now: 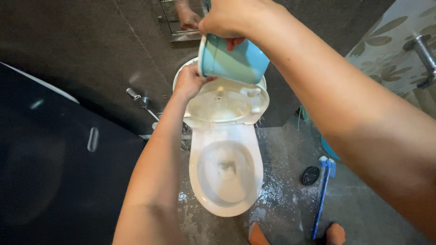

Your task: The person scrubs the inside of a toilet bowl with a brush, rinses the brush in a bucket, pours water from a cup into the bowl, and flushes the toilet. They then rinse the bowl and floor using a handheld bidet sprayer.

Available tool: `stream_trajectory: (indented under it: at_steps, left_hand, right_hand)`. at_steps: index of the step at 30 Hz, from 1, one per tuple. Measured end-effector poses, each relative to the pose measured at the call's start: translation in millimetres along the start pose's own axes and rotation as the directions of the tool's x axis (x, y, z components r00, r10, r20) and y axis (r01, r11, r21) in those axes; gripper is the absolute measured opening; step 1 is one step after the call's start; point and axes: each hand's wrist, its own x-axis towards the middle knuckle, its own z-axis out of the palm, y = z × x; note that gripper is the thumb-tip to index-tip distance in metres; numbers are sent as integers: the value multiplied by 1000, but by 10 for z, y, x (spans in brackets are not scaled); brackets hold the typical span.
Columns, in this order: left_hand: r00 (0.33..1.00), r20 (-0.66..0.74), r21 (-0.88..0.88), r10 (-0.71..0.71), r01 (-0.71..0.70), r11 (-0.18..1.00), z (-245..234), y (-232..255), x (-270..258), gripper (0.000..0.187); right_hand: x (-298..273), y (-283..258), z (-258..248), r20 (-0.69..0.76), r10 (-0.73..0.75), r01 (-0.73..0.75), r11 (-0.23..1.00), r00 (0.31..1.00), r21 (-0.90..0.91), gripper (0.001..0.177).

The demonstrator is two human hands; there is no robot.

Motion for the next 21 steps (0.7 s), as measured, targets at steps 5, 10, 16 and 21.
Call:
stream_trajectory:
  at_steps: [5,10,16,21]
  left_hand:
    - [1000,-18,38,23,-22,999,67,218,35,19]
    - [980,-184,218,74,-33,975,173,285,41,14]
    - [931,-366,216,10,74,974,366,485,-13,20]
    - [871,-488,277,63,86,957,578,687,-82,21]
  right_hand:
    - [-99,-49,140,-190,-306,262,939,933,-223,30]
    - [-159,-20,238,-212,-330,270,924,920,-270,36]
    - [-271,450,204,-354,-150,145,989,923,-42,42]
    - [-433,1045,130,-365,43,54,967,930,250,39]
